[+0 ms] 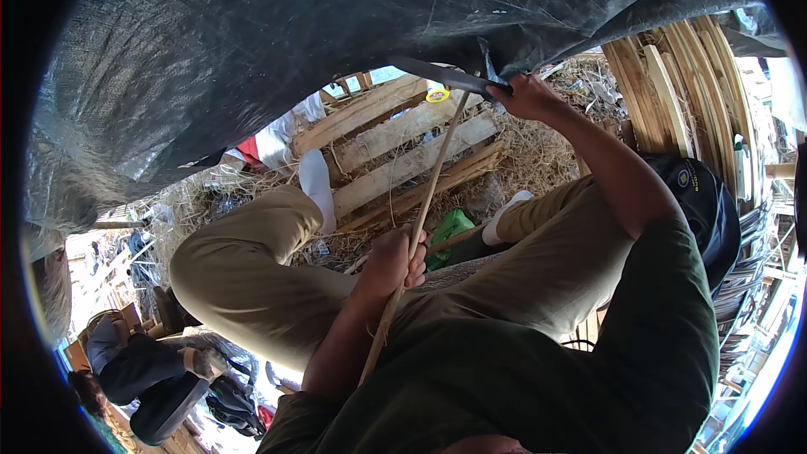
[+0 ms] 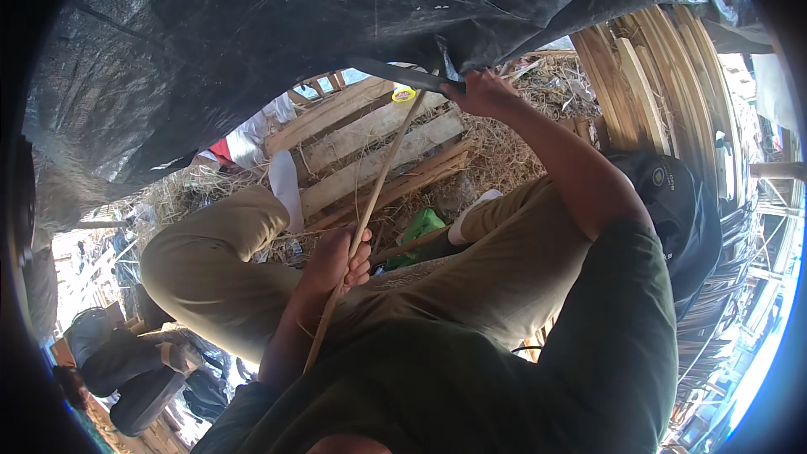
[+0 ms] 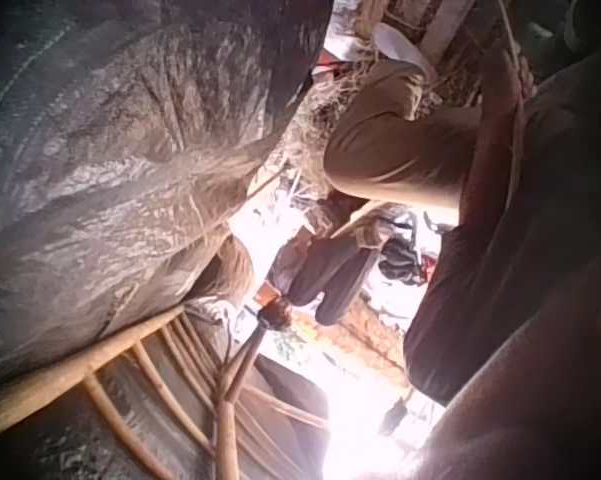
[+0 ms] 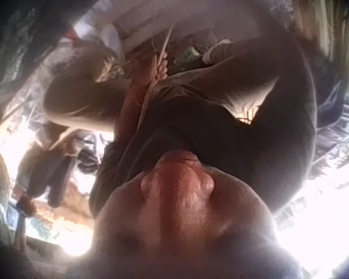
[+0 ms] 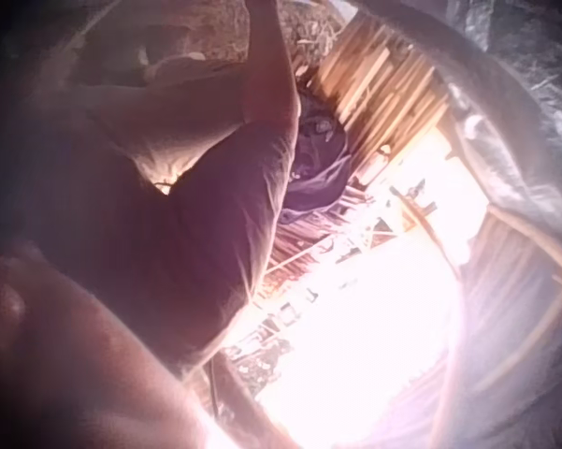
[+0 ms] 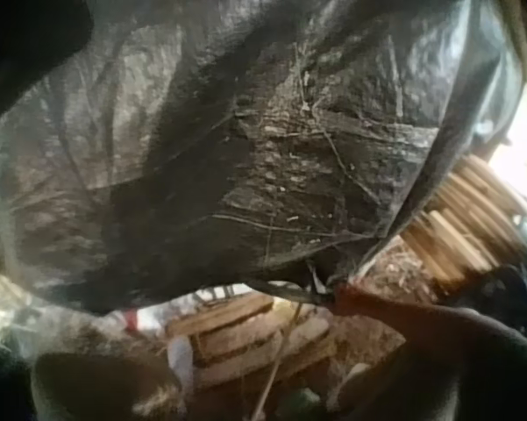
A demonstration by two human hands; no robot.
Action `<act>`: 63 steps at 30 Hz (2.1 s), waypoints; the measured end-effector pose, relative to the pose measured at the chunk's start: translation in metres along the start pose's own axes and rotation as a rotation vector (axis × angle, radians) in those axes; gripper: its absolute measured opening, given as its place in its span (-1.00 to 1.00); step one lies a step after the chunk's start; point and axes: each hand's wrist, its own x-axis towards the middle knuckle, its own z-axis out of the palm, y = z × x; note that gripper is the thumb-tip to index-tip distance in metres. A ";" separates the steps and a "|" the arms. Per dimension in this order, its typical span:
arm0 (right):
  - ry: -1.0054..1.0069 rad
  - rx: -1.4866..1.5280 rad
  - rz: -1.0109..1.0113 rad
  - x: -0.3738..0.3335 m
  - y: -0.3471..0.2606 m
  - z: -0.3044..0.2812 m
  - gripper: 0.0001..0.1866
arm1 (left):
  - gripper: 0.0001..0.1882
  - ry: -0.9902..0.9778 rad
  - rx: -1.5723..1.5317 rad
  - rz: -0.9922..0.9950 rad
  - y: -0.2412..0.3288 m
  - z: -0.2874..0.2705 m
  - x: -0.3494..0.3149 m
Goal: The person scrapes and shaves bamboo sticks using a knife, stripping away layers from both a short piece and a long thin strip.
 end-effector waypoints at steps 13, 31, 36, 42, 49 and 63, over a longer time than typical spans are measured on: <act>-0.217 0.269 -0.082 -0.020 -0.033 0.028 -0.17 | -0.79 -0.095 -0.142 -0.077 -0.002 -0.011 -0.003; -0.430 0.227 -0.096 -0.049 -0.066 0.013 -0.15 | -0.76 -0.214 -0.243 -0.127 0.011 -0.003 0.003; -0.507 0.244 -0.238 -0.056 -0.075 0.026 -0.18 | -0.78 -0.194 -0.293 -0.153 0.010 -0.009 0.004; 0.158 -0.185 -0.415 -0.032 -0.042 0.051 -0.35 | -0.78 -0.226 -0.300 -0.152 0.018 -0.009 0.004; 0.013 0.157 -0.470 -0.034 -0.053 0.026 -0.27 | -0.77 -0.244 -0.358 -0.176 0.015 -0.008 0.003; -0.296 0.078 -0.154 -0.022 -0.039 0.016 -0.19 | -0.79 -0.147 -0.172 -0.130 0.018 0.000 0.002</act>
